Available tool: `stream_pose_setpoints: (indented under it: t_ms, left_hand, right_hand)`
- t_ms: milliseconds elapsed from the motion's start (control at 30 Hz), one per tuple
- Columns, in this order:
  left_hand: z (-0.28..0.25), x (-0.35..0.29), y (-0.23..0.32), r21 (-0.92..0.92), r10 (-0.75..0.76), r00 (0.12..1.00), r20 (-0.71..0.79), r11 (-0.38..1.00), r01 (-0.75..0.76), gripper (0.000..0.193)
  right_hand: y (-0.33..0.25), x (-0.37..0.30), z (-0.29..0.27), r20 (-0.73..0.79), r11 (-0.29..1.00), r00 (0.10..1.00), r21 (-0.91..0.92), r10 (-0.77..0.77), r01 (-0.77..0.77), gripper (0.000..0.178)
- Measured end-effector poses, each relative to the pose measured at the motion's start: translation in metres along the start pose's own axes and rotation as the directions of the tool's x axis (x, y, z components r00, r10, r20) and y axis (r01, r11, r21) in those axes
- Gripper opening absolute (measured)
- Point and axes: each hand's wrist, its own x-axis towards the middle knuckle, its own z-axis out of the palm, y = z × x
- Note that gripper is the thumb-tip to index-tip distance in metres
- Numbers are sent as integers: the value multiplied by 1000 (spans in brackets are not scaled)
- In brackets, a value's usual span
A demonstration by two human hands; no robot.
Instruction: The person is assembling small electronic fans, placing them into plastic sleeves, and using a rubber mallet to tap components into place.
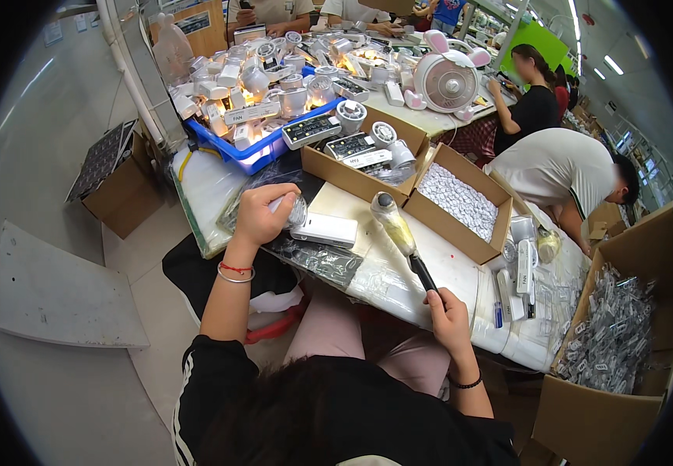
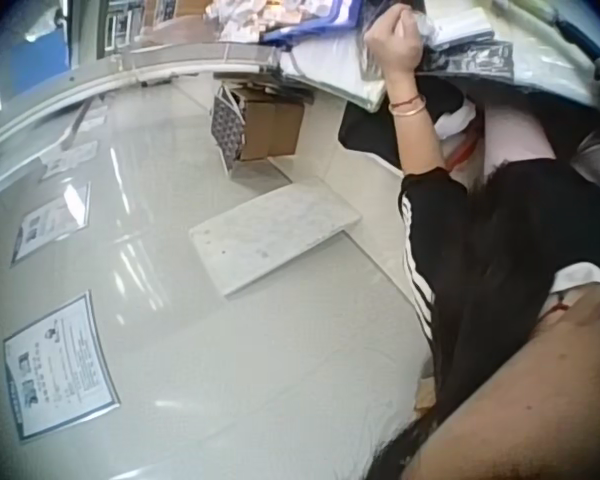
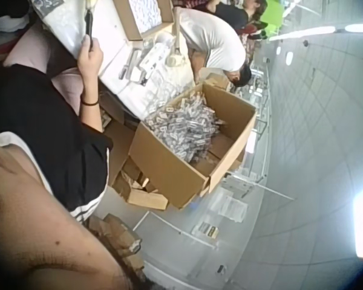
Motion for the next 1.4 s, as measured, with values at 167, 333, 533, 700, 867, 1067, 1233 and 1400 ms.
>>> stream_pose_setpoints:
  t_ms: [167,333,533,700,867,1067,1233,1400]
  left_hand:
    - [1,0,-1,0,12,1000,-16,1000,-12,20]
    - [1,0,0,9,12,1000,-27,1000,-12,20]
    - [1,-6,-2,20,-20,999,-31,1000,21,20]
    - [4,0,5,34,-2,999,-41,999,3,20]
    - [1,-5,0,42,6,998,-65,999,-3,19]
    - [2,-4,3,71,12,999,-45,997,-9,20]
    - [2,-7,8,35,-9,999,-44,999,10,21]
    - [2,-5,4,11,-26,999,-18,1000,27,23]
  right_hand:
    - [-20,-9,-1,137,982,990,187,-27,1,30]
    - [-53,-14,14,116,973,969,96,-219,209,32]
    - [-60,-12,18,223,999,974,23,-43,39,31]
    - [-33,-8,25,177,953,974,-243,-142,183,30]
    - [-56,-11,5,250,998,967,-22,-57,65,35]
    - [-54,-6,1,344,969,939,-224,-19,102,34]
    - [-38,-16,21,277,971,959,-202,-65,125,34]
    - [-57,-29,28,546,998,836,-13,57,-59,34]
